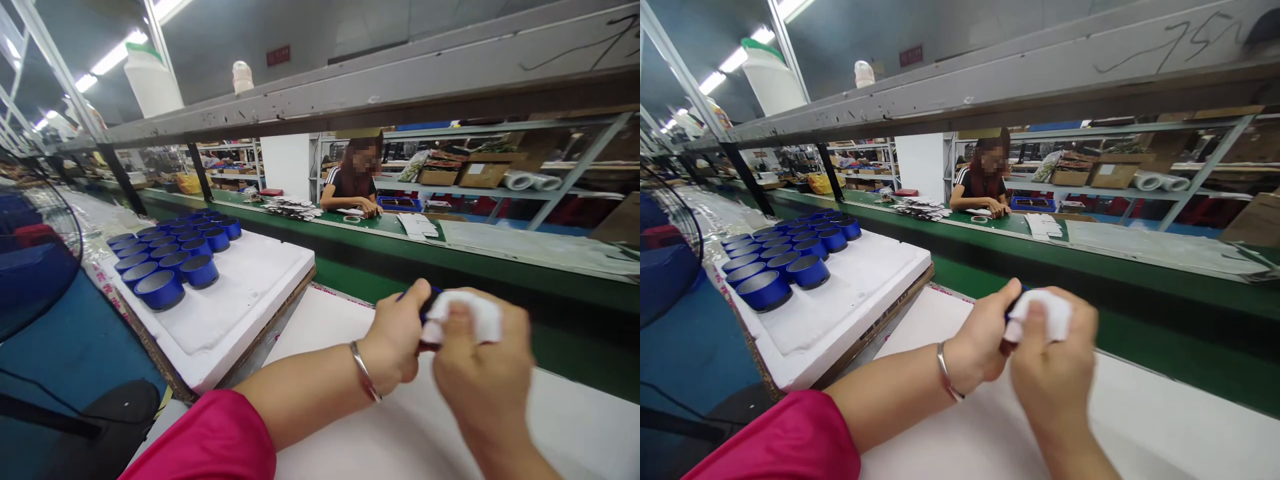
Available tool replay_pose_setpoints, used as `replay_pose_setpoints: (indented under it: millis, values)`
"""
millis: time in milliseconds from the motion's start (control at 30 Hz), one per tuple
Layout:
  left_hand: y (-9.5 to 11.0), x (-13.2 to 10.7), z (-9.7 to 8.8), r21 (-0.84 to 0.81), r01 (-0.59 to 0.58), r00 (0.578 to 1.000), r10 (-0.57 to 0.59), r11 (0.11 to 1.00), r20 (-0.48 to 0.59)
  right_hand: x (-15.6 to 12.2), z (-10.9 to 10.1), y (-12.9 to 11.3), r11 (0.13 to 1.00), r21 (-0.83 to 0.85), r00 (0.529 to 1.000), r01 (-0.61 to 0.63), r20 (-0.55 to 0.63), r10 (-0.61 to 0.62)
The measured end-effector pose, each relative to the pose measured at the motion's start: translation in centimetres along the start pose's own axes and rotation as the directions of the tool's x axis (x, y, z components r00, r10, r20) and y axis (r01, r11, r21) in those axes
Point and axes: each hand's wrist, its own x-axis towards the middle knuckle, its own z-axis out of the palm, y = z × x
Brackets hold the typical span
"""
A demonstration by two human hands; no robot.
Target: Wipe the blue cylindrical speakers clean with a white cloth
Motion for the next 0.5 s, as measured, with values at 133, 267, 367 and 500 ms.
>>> replay_pose_setpoints:
  millis: [133,267,367,500]
  values:
    - [0.8,-0.2,0.3,0.079,0.013,0.999,-0.01,0.997,-0.038,-0.3,0.6,0.6,1.0,-0.018,1.0,0.007,0.031,-0.006]
    - [0.8,0.0,0.2,0.097,0.045,0.999,-0.042,0.994,-0.032,-0.1,0.7,1.1,0.991,-0.049,0.992,-0.123,0.033,0.125]
    - [1.0,0.8,-0.2,0.086,0.082,0.996,-0.08,0.993,-0.028,-0.9,1.4,1.0,0.997,0.04,0.996,0.063,0.06,-0.065]
    - [0.8,1.2,-0.5,0.157,0.018,1.0,-0.02,0.987,0.008,0.7,1.0,0.6,0.967,0.055,0.968,-0.248,0.042,0.246]
